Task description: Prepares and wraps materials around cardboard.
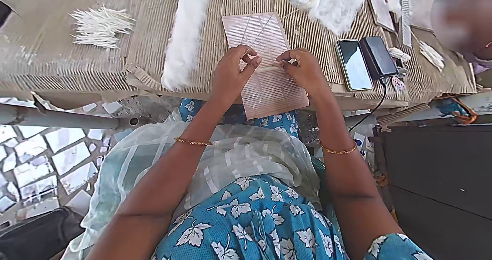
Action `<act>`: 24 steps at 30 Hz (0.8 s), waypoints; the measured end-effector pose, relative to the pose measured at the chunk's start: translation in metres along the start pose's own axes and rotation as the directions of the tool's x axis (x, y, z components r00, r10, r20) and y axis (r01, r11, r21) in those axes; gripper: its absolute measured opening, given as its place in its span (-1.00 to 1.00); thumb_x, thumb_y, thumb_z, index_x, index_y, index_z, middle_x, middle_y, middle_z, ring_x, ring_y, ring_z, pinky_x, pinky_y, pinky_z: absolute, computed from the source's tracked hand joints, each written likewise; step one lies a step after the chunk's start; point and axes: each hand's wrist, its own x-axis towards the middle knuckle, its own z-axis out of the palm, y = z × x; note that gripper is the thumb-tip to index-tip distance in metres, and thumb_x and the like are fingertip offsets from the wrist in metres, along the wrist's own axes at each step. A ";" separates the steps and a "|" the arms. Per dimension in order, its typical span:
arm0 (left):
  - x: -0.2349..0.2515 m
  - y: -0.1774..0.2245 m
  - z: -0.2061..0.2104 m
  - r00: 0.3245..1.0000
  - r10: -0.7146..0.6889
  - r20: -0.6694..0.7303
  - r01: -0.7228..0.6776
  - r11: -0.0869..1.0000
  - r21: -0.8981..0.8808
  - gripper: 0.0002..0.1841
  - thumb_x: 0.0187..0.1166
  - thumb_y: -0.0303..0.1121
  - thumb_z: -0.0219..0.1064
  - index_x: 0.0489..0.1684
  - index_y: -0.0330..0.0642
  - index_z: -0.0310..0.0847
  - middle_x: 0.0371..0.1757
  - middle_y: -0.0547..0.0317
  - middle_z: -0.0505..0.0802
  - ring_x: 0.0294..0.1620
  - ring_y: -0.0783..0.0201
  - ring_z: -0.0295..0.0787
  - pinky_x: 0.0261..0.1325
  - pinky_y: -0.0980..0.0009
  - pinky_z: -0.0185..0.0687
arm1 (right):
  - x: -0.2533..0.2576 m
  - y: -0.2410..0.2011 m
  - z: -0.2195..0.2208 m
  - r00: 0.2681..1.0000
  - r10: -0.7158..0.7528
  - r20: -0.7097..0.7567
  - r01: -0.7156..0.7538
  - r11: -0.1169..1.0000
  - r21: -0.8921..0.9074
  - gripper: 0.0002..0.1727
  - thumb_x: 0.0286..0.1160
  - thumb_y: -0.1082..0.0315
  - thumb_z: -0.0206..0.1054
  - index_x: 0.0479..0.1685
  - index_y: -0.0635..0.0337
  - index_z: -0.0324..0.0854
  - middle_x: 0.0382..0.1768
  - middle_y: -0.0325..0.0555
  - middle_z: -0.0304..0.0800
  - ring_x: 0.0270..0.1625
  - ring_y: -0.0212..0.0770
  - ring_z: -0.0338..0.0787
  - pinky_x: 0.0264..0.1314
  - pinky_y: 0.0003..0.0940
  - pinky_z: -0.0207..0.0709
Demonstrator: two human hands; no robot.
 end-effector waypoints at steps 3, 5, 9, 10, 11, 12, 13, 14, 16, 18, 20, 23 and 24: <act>-0.006 -0.008 -0.005 1.000 0.010 -0.006 -0.010 0.999 0.038 -0.70 0.70 -0.19 0.35 0.16 -0.21 0.73 -0.03 0.03 0.84 -0.09 0.19 0.70 0.06 0.19 0.56 | 0.000 -0.002 0.002 1.000 -0.014 -0.012 0.014 1.000 -0.013 -0.78 0.70 0.34 0.29 0.18 0.15 0.73 0.19 0.06 0.63 -0.17 -0.27 0.73 -0.07 -0.37 0.65; -0.007 -0.009 -0.005 0.999 -0.028 0.017 0.027 0.998 0.050 -0.76 0.70 -0.27 0.35 0.13 -0.19 0.76 -0.04 0.02 0.80 -0.11 0.18 0.68 0.04 0.19 0.56 | 0.001 -0.002 0.004 0.997 -0.070 -0.030 0.070 0.997 -0.018 -0.78 0.67 0.33 0.33 0.14 0.16 0.76 0.16 0.07 0.64 -0.13 -0.26 0.70 -0.04 -0.37 0.61; -0.007 -0.001 -0.005 0.988 -0.115 0.098 0.101 0.985 0.141 -0.75 0.68 -0.23 0.39 0.16 -0.12 0.79 0.08 -0.03 0.80 0.11 0.07 0.77 0.22 0.03 0.63 | 0.004 0.004 0.017 0.974 -0.218 -0.065 0.215 0.975 -0.050 -0.77 0.50 0.27 0.48 0.06 0.08 0.85 0.19 0.13 0.63 0.27 0.01 0.60 0.32 -0.10 0.48; -0.005 0.001 -0.004 0.986 -0.131 0.107 0.112 0.981 0.160 -0.74 0.68 -0.20 0.39 0.16 -0.10 0.79 0.08 -0.03 0.79 0.09 0.06 0.77 0.19 0.00 0.64 | 0.006 0.005 0.020 0.965 -0.252 -0.074 0.248 0.967 -0.065 -0.76 0.46 0.24 0.52 0.05 0.05 0.87 0.20 0.14 0.63 0.32 0.09 0.56 0.39 0.00 0.41; -0.005 0.002 -0.004 0.982 -0.149 0.116 0.128 0.976 0.176 -0.73 0.68 -0.17 0.40 0.16 -0.08 0.79 0.07 -0.02 0.78 0.07 0.05 0.77 0.16 -0.02 0.64 | 0.006 0.006 0.023 0.959 -0.274 -0.071 0.269 0.960 -0.078 -0.75 0.43 0.22 0.54 0.04 0.01 0.88 0.23 0.15 0.63 0.36 0.15 0.53 0.43 0.10 0.36; -0.004 0.003 -0.003 0.978 -0.168 0.122 0.143 0.972 0.188 -0.73 0.68 -0.16 0.40 0.16 -0.07 0.79 0.06 -0.02 0.77 0.06 0.04 0.76 0.12 -0.03 0.64 | 0.006 0.006 0.025 0.957 -0.284 -0.062 0.278 0.956 -0.091 -0.75 0.42 0.19 0.55 0.04 -0.02 0.89 0.27 0.14 0.63 0.39 0.19 0.51 0.43 0.19 0.32; -0.004 0.004 -0.003 0.974 -0.187 0.125 0.160 0.967 0.198 -0.73 0.67 -0.15 0.40 0.15 -0.05 0.79 0.04 -0.01 0.76 0.04 0.04 0.75 0.09 -0.04 0.62 | 0.006 0.006 0.028 0.957 -0.286 -0.051 0.279 0.954 -0.107 -0.75 0.42 0.16 0.55 0.04 -0.06 0.89 0.30 0.13 0.61 0.40 0.21 0.49 0.38 0.25 0.32; -0.003 0.005 -0.003 0.972 -0.198 0.128 0.169 0.964 0.207 -0.73 0.67 -0.15 0.41 0.16 -0.04 0.80 0.04 0.00 0.76 0.04 0.03 0.75 0.08 -0.04 0.62 | 0.006 0.006 0.029 0.958 -0.284 -0.044 0.277 0.954 -0.115 -0.75 0.42 0.15 0.54 0.04 -0.10 0.89 0.32 0.11 0.60 0.42 0.23 0.48 0.36 0.29 0.32; -0.003 0.006 -0.001 0.970 -0.205 0.129 0.174 0.960 0.218 -0.75 0.68 -0.16 0.40 0.15 -0.03 0.80 0.04 -0.01 0.76 0.03 0.02 0.75 0.06 -0.05 0.62 | 0.006 0.006 0.032 0.960 -0.277 -0.039 0.271 0.954 -0.126 -0.76 0.42 0.16 0.54 0.03 -0.11 0.89 0.32 0.14 0.61 0.44 0.25 0.47 0.32 0.33 0.31; -0.005 0.006 0.001 0.975 -0.187 0.119 0.158 0.962 0.221 -0.76 0.69 -0.19 0.38 0.13 -0.07 0.81 0.02 -0.04 0.77 0.01 0.01 0.76 0.06 -0.06 0.62 | 0.006 0.005 0.034 0.962 -0.270 -0.042 0.262 0.956 -0.132 -0.78 0.44 0.18 0.53 0.02 -0.09 0.89 0.31 0.15 0.61 0.44 0.26 0.47 0.33 0.34 0.29; -0.006 0.006 0.002 0.980 -0.168 0.110 0.140 0.964 0.227 -0.77 0.70 -0.20 0.37 0.10 -0.09 0.81 0.00 -0.03 0.77 0.01 0.01 0.76 0.07 -0.04 0.62 | 0.006 0.003 0.035 0.964 -0.261 -0.041 0.254 0.958 -0.136 -0.81 0.47 0.18 0.51 -0.01 -0.08 0.89 0.33 0.15 0.61 0.50 0.26 0.44 0.36 0.37 0.25; -0.007 0.005 0.004 0.982 -0.162 0.095 0.137 0.963 0.231 -0.77 0.71 -0.20 0.35 0.08 -0.10 0.81 -0.01 -0.03 0.77 0.01 0.01 0.76 0.06 -0.05 0.61 | 0.006 0.004 0.038 0.963 -0.265 -0.047 0.256 0.957 -0.140 -0.84 0.49 0.18 0.48 -0.07 -0.07 0.89 0.36 0.11 0.61 0.52 0.23 0.43 0.40 0.37 0.21; -0.007 0.004 0.005 0.982 -0.163 0.091 0.138 0.963 0.233 -0.77 0.71 -0.20 0.35 0.08 -0.10 0.80 -0.01 -0.02 0.78 0.02 0.02 0.76 0.06 -0.04 0.61 | 0.006 0.004 0.039 0.964 -0.260 -0.047 0.251 0.958 -0.139 -0.84 0.50 0.18 0.47 -0.07 -0.06 0.89 0.35 0.11 0.61 0.53 0.22 0.43 0.41 0.38 0.20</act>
